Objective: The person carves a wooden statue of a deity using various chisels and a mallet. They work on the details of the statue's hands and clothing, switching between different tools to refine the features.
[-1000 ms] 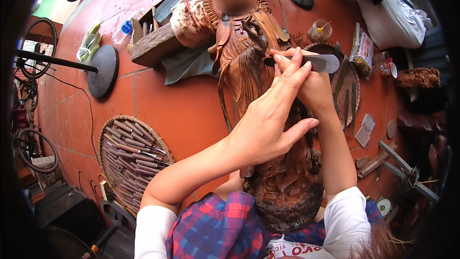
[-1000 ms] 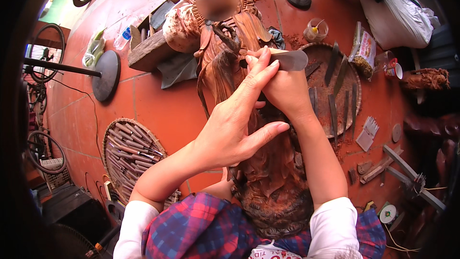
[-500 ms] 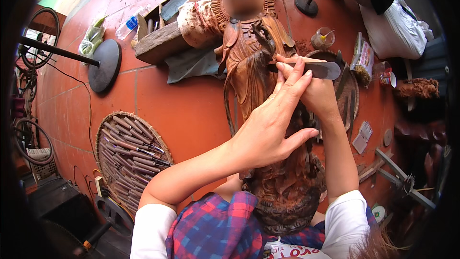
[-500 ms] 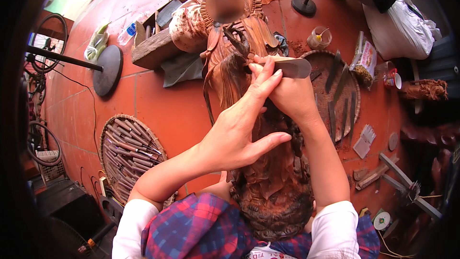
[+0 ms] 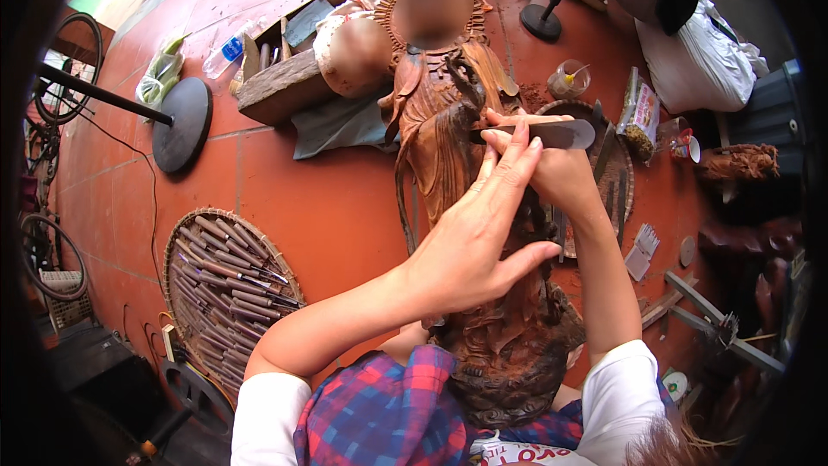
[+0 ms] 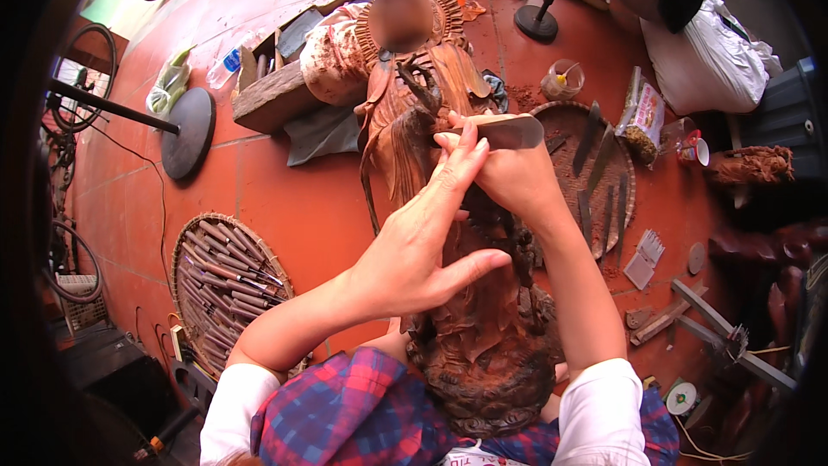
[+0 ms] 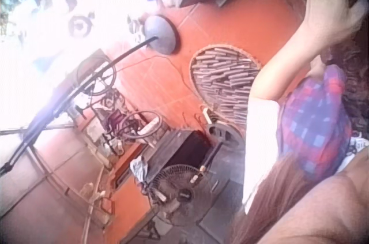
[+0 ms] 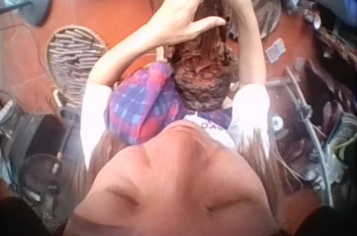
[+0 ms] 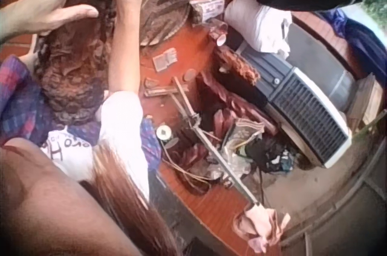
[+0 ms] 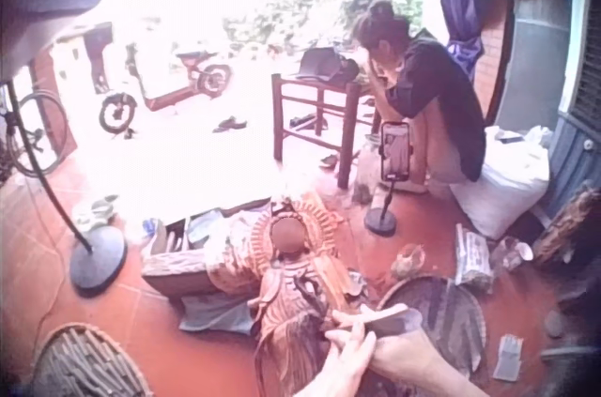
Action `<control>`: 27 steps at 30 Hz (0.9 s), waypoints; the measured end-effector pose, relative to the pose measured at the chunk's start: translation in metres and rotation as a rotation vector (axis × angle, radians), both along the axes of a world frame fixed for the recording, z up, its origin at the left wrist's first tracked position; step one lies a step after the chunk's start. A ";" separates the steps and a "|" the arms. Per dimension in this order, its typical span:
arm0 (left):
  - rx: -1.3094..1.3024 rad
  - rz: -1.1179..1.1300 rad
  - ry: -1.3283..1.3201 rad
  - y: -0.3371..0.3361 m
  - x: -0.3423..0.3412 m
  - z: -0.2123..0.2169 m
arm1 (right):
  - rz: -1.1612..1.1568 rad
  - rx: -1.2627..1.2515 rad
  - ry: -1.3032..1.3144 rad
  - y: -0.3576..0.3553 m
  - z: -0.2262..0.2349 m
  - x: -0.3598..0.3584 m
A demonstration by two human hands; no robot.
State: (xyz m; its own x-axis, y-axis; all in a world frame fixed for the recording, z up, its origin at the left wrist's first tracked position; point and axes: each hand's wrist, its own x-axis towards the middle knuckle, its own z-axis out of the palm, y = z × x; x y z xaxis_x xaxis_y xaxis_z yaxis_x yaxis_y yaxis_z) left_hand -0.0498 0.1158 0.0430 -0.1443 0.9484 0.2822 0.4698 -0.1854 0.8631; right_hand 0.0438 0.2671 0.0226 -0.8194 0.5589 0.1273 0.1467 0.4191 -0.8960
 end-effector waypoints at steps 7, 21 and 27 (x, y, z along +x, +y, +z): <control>-0.058 -0.015 0.057 0.000 0.001 0.009 | 0.059 0.029 0.055 0.004 -0.001 0.000; -0.045 -0.040 0.076 0.011 -0.005 0.004 | -0.046 -0.312 -0.010 0.008 -0.001 -0.003; -0.041 -0.037 0.049 0.007 -0.003 0.005 | 0.015 -0.158 0.033 0.012 0.000 0.001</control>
State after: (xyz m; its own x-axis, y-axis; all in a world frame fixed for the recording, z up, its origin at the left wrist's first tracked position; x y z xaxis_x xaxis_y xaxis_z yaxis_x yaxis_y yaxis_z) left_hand -0.0531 0.1223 0.0476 -0.0960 0.9637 0.2493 0.5050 -0.1687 0.8465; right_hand 0.0446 0.2786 0.0224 -0.8243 0.5623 0.0660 0.1106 0.2743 -0.9553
